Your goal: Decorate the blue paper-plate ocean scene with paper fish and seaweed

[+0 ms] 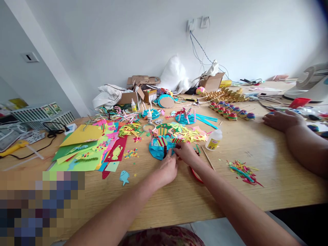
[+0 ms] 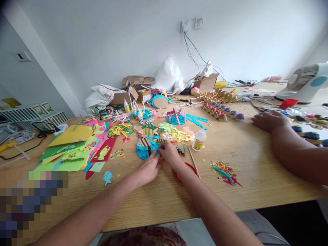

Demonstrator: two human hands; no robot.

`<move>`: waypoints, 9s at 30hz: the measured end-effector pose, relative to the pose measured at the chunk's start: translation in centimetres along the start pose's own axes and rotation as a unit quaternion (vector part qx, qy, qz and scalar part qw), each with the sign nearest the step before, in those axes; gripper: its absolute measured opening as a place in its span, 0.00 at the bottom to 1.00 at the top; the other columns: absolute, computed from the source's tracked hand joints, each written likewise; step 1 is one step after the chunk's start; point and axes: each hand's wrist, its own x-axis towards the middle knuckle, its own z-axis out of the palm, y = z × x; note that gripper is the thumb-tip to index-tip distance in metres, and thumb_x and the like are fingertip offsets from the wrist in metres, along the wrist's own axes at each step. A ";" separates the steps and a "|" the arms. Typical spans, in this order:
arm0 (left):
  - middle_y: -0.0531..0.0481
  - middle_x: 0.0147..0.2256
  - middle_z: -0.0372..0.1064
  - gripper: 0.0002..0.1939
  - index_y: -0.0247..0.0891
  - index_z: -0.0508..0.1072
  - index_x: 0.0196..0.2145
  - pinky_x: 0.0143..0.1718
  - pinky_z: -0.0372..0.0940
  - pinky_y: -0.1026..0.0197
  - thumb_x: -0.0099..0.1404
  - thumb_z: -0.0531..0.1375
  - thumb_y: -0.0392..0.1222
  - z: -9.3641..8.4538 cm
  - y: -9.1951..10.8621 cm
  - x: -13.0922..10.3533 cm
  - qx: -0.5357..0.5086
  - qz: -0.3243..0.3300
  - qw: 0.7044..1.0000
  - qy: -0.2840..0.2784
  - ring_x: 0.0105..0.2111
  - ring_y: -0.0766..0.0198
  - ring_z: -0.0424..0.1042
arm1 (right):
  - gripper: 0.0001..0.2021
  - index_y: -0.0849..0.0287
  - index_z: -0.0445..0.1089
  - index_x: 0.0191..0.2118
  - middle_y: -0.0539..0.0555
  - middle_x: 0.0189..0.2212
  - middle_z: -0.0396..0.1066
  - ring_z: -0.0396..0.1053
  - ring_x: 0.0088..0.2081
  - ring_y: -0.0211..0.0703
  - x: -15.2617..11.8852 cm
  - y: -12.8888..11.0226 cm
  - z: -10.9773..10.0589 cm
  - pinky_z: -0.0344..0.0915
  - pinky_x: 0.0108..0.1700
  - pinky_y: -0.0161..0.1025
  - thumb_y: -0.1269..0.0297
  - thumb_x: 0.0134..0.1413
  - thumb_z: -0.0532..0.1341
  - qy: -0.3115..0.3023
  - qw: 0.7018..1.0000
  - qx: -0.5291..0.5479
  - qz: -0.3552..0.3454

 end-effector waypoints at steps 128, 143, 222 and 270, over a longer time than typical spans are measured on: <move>0.49 0.39 0.69 0.13 0.37 0.72 0.36 0.44 0.63 0.62 0.60 0.50 0.29 -16.7 -5.2 1.4 0.103 0.165 0.962 0.191 0.41 0.65 0.68 | 0.07 0.61 0.67 0.24 0.54 0.25 0.70 0.65 0.28 0.40 1.7 -1.3 1.5 0.53 0.29 0.32 0.70 0.48 0.53 -0.049 0.989 -0.127 -0.065; 0.50 0.32 0.70 0.09 0.36 0.74 0.32 0.40 0.61 0.60 0.61 0.53 0.32 -14.5 -5.1 4.8 0.216 0.129 0.963 0.099 0.37 0.61 0.66 | 0.08 0.60 0.66 0.24 0.55 0.26 0.72 0.67 0.29 0.42 1.5 -1.1 1.5 0.54 0.30 0.34 0.71 0.48 0.52 -0.062 0.987 -0.126 -0.072; 0.49 0.42 0.71 0.16 0.39 0.69 0.44 0.44 0.62 0.59 0.62 0.49 0.31 -13.4 -4.7 3.1 0.181 0.091 0.977 0.062 0.42 0.61 0.69 | 0.09 0.59 0.67 0.24 0.52 0.23 0.71 0.65 0.25 0.39 1.6 -1.2 1.3 0.53 0.27 0.33 0.67 0.49 0.53 -0.037 0.985 -0.136 -0.096; 0.46 0.41 0.71 0.19 0.36 0.67 0.48 0.40 0.63 0.60 0.61 0.48 0.28 -14.1 -4.8 2.5 0.141 0.081 0.985 0.052 0.40 0.62 0.69 | 0.08 0.60 0.68 0.26 0.54 0.26 0.72 0.66 0.29 0.40 1.4 -1.6 1.0 0.52 0.29 0.33 0.69 0.50 0.54 -0.039 0.984 -0.156 -0.071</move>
